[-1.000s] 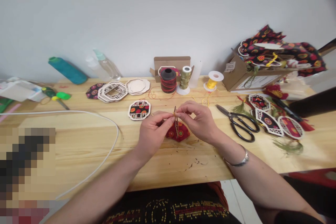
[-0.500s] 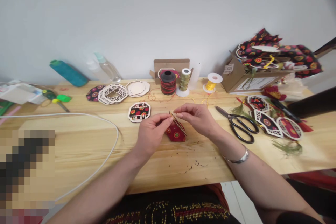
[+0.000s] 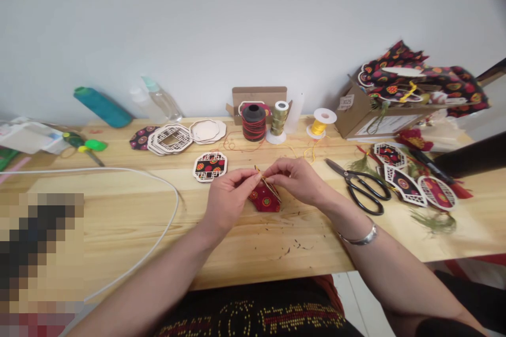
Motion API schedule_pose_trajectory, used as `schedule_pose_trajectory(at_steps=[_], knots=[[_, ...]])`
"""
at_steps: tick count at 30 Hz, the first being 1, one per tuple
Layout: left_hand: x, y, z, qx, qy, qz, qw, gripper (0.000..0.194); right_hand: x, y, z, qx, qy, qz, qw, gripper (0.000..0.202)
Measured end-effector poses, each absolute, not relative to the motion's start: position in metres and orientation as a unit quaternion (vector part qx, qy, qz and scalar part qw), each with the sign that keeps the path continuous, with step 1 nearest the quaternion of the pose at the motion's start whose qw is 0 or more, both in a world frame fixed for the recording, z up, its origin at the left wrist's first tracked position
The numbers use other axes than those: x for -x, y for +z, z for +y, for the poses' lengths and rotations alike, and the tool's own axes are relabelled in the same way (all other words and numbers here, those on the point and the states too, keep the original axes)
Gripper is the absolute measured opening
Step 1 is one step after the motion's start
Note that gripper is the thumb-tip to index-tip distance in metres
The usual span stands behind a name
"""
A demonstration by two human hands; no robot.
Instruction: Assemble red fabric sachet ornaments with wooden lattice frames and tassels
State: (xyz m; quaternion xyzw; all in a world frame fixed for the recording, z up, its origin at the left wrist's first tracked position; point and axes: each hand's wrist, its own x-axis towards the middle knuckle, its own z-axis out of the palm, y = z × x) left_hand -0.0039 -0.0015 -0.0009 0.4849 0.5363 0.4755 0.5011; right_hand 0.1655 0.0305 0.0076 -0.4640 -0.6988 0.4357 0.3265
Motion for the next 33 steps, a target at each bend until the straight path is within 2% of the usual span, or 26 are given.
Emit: schedule_pose_trajectory(at_steps=[8, 14, 22, 33], knots=[[0.004, -0.002, -0.001, -0.473, 0.484, 0.524, 0.518, 0.017, -0.168, 0.015, 0.029, 0.466, 0.43, -0.704, 0.32, 0.012], [0.004, 0.002, -0.001, -0.494, 0.465, 0.541, 0.497, 0.014, -0.166, 0.018, 0.025, 0.463, 0.382, -0.732, 0.323, 0.012], [0.004, 0.002, -0.001, -0.506, 0.461, 0.526, 0.505, 0.015, -0.157, 0.008, 0.02, 0.419, 0.299, -0.759, 0.399, 0.011], [0.004, -0.005, -0.004, -0.499, 0.464, 0.504, 0.531, 0.015, -0.153, 0.002, 0.022, 0.418, 0.385, -0.702, 0.43, 0.007]])
